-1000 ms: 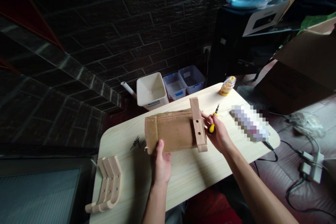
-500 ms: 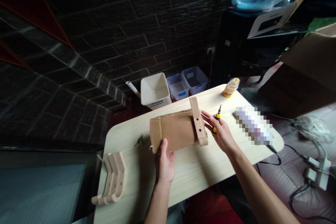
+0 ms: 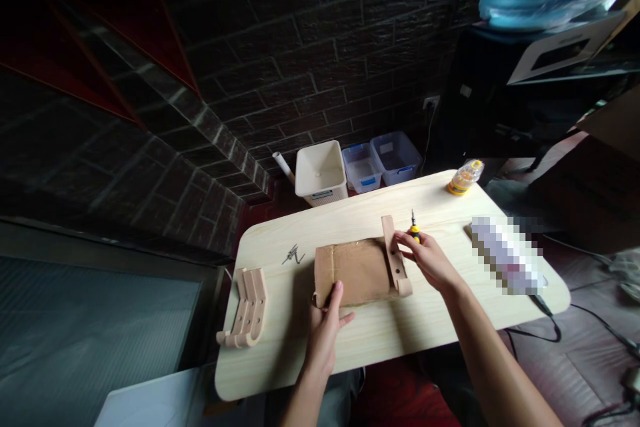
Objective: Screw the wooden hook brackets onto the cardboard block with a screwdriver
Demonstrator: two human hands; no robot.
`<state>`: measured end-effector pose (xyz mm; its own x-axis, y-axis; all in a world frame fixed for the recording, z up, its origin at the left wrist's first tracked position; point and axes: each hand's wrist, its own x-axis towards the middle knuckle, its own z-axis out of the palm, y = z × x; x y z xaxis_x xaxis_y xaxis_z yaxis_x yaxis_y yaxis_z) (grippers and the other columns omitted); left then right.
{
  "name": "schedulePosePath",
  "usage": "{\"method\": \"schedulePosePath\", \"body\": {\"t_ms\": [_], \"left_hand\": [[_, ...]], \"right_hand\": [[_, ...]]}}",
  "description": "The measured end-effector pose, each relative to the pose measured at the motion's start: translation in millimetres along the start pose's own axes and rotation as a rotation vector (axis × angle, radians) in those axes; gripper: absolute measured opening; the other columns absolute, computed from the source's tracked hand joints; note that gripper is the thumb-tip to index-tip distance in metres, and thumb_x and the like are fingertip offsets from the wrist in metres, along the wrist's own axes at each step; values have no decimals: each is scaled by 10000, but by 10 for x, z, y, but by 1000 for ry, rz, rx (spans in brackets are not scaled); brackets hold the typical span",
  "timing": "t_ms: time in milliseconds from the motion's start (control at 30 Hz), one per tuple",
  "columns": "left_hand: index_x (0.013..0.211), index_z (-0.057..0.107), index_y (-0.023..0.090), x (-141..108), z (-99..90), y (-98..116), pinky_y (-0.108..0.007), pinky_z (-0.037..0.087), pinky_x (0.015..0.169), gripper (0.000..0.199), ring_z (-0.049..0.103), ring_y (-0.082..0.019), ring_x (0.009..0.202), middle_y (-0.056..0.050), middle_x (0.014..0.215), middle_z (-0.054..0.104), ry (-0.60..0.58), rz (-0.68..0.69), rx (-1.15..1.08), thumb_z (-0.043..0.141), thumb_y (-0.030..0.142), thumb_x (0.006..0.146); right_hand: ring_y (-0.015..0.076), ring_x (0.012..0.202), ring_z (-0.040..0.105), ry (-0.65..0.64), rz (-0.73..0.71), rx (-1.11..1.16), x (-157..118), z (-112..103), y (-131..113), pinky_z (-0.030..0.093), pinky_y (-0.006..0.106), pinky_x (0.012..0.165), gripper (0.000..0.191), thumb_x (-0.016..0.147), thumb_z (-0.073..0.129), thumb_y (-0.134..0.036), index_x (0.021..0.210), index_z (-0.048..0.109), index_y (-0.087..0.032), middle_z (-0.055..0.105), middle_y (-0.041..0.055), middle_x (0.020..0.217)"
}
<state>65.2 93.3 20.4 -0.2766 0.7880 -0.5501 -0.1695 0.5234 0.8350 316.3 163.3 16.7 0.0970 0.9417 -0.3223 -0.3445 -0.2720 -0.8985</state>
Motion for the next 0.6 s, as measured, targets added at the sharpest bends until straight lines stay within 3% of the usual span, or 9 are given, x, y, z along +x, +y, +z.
{"method": "schedulePosePath", "body": {"t_ms": [167,333,400,500,600], "left_hand": [[1415,591,195,-117,-473,218,-308,660,787,725,648,-346,1327,-206,1421,656,-121,54,367,752,626,855],[1228,698,174,102,-1086,751,-365,654,847,535,737,-292,1175,-179,1290,739,-160,512,786,554,615,961],[1157,714,169,284,-1279,1050,-390,637,912,484,750,-278,1121,-157,1216,769,-104,567,876,584,581,939],[1151,717,182,592,-1399,1456,-378,618,940,406,749,-255,1080,-117,1170,784,-52,607,1025,595,504,936],[1097,753,213,903,-1292,1657,-343,589,978,265,751,-224,1020,-63,1097,802,-89,604,1225,671,376,905]], "right_hand": [[299,1274,682,59,-4,26,33,-43,-6,548,458,1083,416,835,805,-607,1014,800,-232,781,124,1258],[296,1278,692,95,-42,45,33,-95,4,533,467,1138,373,852,809,-572,1002,798,-230,795,123,1233],[297,1257,707,105,-57,50,30,-112,8,552,463,1122,359,863,803,-559,990,798,-223,799,124,1219],[296,1218,729,118,-73,50,36,-139,16,580,462,1093,344,872,800,-536,995,798,-215,804,122,1202],[290,1179,748,136,-81,47,49,-171,25,604,438,1061,337,872,806,-516,987,799,-200,810,129,1172]]}}
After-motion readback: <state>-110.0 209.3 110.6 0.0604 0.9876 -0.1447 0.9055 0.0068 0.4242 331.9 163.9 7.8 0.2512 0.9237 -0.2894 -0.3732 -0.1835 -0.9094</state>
